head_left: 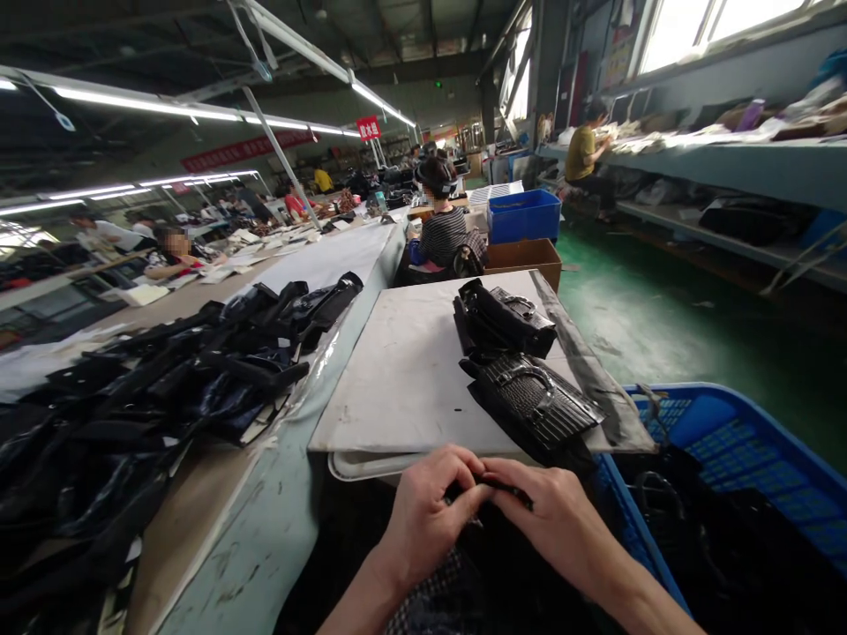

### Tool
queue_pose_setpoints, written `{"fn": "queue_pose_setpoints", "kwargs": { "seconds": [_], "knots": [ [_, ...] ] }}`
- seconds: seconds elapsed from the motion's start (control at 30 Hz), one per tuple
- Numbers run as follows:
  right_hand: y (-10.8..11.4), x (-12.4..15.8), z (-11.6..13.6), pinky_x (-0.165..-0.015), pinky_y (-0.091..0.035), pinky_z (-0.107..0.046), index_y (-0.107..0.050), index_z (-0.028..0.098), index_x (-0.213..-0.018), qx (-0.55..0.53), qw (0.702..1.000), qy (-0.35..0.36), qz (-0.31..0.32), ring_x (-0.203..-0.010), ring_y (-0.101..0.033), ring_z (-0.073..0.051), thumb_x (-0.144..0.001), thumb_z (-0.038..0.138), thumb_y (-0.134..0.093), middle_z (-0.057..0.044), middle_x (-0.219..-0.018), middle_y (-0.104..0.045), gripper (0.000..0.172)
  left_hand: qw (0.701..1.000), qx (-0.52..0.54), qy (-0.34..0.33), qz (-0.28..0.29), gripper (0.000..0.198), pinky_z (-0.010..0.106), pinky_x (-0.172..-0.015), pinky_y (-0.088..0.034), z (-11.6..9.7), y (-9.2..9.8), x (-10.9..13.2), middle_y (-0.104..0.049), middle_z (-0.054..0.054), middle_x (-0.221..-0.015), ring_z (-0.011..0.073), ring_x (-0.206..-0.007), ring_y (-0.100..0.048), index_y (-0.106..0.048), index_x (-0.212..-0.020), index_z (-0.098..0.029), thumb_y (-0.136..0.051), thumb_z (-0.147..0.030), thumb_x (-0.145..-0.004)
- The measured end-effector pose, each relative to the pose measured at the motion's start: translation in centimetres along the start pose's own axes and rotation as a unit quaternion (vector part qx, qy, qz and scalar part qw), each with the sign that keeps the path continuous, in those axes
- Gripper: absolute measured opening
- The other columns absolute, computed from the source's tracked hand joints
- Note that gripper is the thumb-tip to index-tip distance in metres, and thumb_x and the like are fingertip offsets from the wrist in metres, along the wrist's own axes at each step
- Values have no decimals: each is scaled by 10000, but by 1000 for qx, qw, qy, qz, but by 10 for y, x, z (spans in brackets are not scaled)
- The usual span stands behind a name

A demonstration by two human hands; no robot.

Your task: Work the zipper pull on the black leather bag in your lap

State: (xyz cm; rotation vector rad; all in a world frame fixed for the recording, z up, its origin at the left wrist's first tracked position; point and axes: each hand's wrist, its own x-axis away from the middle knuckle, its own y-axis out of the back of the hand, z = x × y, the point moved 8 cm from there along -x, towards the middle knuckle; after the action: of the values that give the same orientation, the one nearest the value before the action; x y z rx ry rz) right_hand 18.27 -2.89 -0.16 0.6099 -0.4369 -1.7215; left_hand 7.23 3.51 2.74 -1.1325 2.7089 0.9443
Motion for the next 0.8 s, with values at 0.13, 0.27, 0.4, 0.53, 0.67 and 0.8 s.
{"fn": "queue_pose_setpoints", "kwargs": {
  "seconds": [0.13, 0.27, 0.4, 0.53, 0.67, 0.8],
  "knots": [
    [-6, 5, -10, -781, -567, -312, -706, 278, -1036, 5, 999, -14, -35, -820, -737, -206, -894, 187, -536, 2, -995, -769, 239, 997, -64, 0, -36, 147, 316, -842, -540, 3, 6, 13, -606, 79, -1183, 192, -960, -654, -595, -755, -185, -706, -90, -776],
    [-8, 7, -11, -762, -575, -301, -704, 281, -1036, -15, 999, -19, -45, -830, -739, -199, -892, 205, -527, 16, -990, -770, 240, 986, -137, -50, -75, 127, 331, -859, -564, -5, 5, 21, -643, 86, -1116, 214, -994, -658, -592, -765, -193, -658, -95, -813],
    [-7, 7, -9, -753, -575, -292, -708, 290, -1038, -20, 999, -18, -46, -812, -740, -190, -889, 188, -520, 27, -976, -772, 261, 968, -209, -100, -94, 135, 298, -819, -577, -15, 1, 25, -673, 80, -1047, 201, -955, -677, -578, -801, -197, -595, -70, -842],
    [-7, 7, -8, -778, -568, -282, -710, 296, -1059, -26, 999, -8, -46, -859, -734, -184, -898, 188, -524, 28, -1013, -766, 269, 968, -207, -95, -106, 175, 252, -780, -572, -13, 4, 27, -671, 68, -1021, 172, -909, -683, -516, -754, -196, -594, -73, -850],
    [-5, 7, -6, -762, -556, -265, -705, 318, -1084, -33, 999, 6, -40, -857, -726, -171, -913, 191, -526, 33, -1019, -759, 278, 981, -163, -75, -70, 151, 230, -808, -560, -8, 8, 25, -672, 54, -1024, 151, -924, -674, -539, -788, -194, -592, -74, -862],
    [-4, 7, -5, -713, -546, -245, -693, 330, -1123, -40, 999, 11, -29, -807, -717, -159, -932, 226, -536, 33, -964, -755, 268, 982, -150, -110, -26, 132, 229, -843, -553, -12, 8, 21, -687, 55, -1016, 144, -938, -671, -592, -881, -188, -583, -57, -867]
  ]
}}
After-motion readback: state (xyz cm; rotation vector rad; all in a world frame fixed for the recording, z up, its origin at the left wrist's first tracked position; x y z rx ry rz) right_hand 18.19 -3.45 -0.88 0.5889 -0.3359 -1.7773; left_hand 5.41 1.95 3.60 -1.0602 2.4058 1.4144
